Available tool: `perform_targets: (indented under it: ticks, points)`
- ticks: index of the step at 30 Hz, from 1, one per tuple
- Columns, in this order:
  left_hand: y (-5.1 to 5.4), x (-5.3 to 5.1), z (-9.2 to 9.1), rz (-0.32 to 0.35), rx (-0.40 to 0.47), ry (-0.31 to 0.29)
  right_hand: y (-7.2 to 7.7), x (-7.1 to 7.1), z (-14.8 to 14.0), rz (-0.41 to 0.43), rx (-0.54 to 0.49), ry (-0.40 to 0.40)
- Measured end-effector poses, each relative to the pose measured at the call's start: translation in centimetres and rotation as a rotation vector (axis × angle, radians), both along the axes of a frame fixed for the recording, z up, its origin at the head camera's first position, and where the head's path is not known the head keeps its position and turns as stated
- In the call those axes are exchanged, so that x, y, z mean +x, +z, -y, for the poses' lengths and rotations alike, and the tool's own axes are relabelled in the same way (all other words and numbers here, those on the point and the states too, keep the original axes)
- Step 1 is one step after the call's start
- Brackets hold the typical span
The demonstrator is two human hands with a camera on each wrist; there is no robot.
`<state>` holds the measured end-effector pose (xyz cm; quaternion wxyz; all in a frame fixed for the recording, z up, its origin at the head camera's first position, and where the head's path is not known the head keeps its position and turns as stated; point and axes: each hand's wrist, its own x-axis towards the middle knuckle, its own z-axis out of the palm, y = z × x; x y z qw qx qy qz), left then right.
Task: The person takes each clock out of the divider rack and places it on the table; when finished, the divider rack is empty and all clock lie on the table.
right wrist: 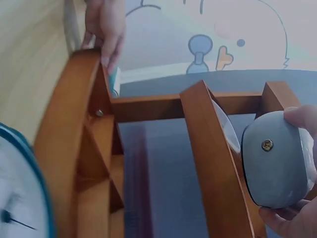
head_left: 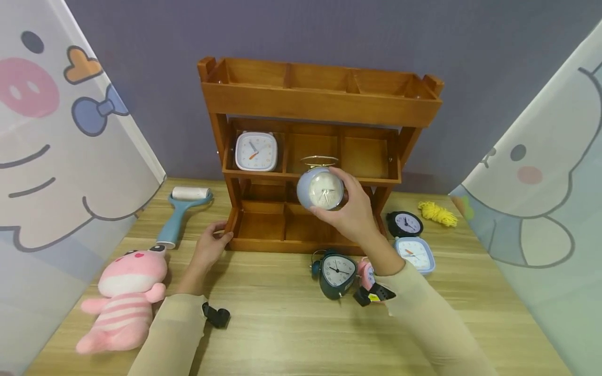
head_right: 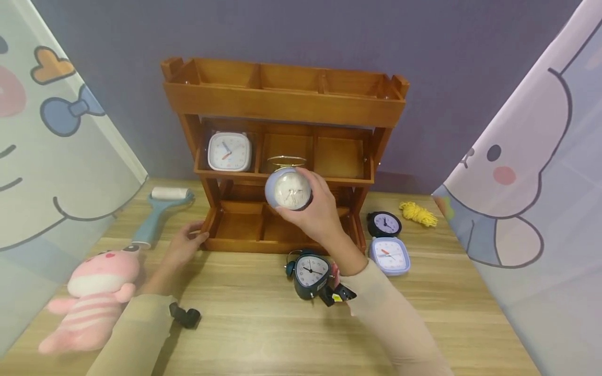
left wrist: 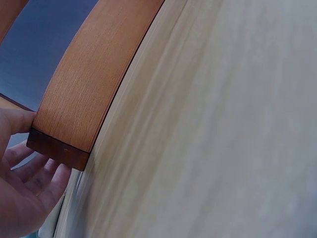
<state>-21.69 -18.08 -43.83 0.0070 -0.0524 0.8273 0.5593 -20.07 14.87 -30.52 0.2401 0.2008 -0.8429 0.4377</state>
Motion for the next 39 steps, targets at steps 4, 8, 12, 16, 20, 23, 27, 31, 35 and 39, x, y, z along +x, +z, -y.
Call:
perform_targets:
  ticks: [4, 8, 12, 16, 20, 23, 27, 31, 35, 39]
  points:
    - [-0.1, -0.1, 0.1, 0.001, -0.004, -0.008, -1.5, 1.4, -0.3, 0.040, 0.026, 0.024]
    - [-0.2, -0.4, 0.1, -0.003, 0.002, -0.010, -3.0, 2.4, -0.3, 0.102, 0.044, 0.057]
    - [-0.2, -0.3, -0.1, 0.000, 0.005, -0.005, -4.4, 3.1, -0.1, 0.177, 0.052, 0.102]
    - [-0.1, -0.2, -0.1, 0.004, 0.002, -0.006, -5.5, 3.6, 0.4, 0.257, 0.070, 0.161]
    - [-0.1, -0.1, -0.1, 0.007, 0.003, -0.011, -6.6, 3.9, 1.0, 0.320, 0.101, 0.204]
    - [-0.2, -0.1, -0.1, 0.013, 0.008, -0.012, -7.5, 4.0, 1.6, 0.349, 0.138, 0.228]
    - [-0.3, -0.1, 0.0, 0.018, 0.012, -0.011, -8.6, 4.1, 2.4, 0.395, 0.193, 0.261]
    - [-0.3, -0.2, 0.1, 0.013, 0.015, -0.014, -9.4, 4.1, 2.9, 0.442, 0.234, 0.290]
    - [-0.3, -0.2, 0.1, 0.010, 0.016, -0.016, -10.1, 4.0, 3.3, 0.451, 0.299, 0.304]
    - [-0.3, -0.1, 0.0, 0.013, 0.021, -0.014, -10.5, 3.6, 3.4, 0.440, 0.365, 0.308]
